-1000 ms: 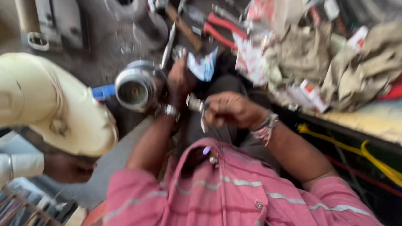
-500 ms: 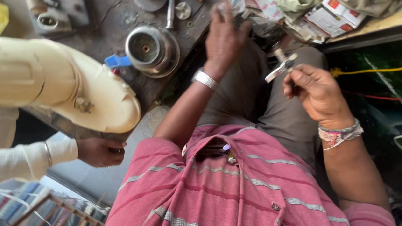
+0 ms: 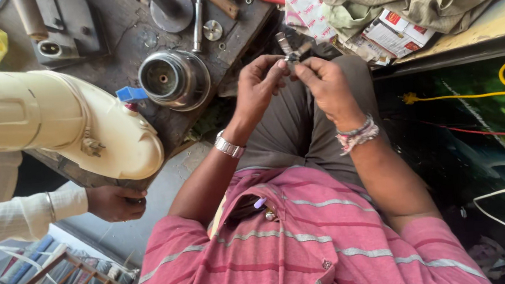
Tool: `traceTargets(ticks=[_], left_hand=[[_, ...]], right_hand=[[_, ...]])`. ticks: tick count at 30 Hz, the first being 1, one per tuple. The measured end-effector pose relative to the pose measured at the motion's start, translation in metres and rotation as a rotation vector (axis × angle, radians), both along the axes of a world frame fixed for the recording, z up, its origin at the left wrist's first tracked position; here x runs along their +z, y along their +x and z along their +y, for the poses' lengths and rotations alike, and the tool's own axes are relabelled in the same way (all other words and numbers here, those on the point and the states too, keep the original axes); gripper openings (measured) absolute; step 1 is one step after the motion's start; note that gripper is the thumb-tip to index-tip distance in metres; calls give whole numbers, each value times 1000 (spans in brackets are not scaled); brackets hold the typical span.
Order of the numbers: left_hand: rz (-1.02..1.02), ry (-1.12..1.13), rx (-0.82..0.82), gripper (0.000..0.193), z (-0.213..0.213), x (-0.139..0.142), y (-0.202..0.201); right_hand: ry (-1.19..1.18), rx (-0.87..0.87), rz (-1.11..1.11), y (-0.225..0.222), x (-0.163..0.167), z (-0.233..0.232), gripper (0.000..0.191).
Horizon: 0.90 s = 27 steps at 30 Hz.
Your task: The person retrieves a small plastic bag of parts from a glass cabinet, then sits at a workbench and uses pliers and a screwdriver to disassemble and reassemble a metal thermos-like container. They insert a small metal component into the container and tighten it.
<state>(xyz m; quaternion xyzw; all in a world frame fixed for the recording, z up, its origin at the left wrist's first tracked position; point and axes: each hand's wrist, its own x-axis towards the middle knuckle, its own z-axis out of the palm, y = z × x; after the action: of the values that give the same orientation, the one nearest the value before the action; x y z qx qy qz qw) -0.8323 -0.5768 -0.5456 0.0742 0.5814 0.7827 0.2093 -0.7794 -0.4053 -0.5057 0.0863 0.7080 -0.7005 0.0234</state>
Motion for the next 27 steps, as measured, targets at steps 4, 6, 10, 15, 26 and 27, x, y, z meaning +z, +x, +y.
traceTargets(ticks=[4,6,10,15,26,27], left_hand=[[50,-289,81,25,2,16,-6],[171,-505,72,24,2,27,-12],[436,-695,-160,23,-5,40,-44],[1050,-861,-92,16,-17,21,-172],[1140,-1323,-139,9,-12,-57,-238],[1134,-1316,-131,8,-11,-59,-239]], right_hand=[[772,-118,480,-11,6,-1,35],[763,-43,488,-15,12,2,36],[758,4,597,-29,3,9,30],[230,-95,293,-60,-44,20,23],[-68,-226,99,-54,-98,46,23],[-78,-219,102,-56,-98,45,24]])
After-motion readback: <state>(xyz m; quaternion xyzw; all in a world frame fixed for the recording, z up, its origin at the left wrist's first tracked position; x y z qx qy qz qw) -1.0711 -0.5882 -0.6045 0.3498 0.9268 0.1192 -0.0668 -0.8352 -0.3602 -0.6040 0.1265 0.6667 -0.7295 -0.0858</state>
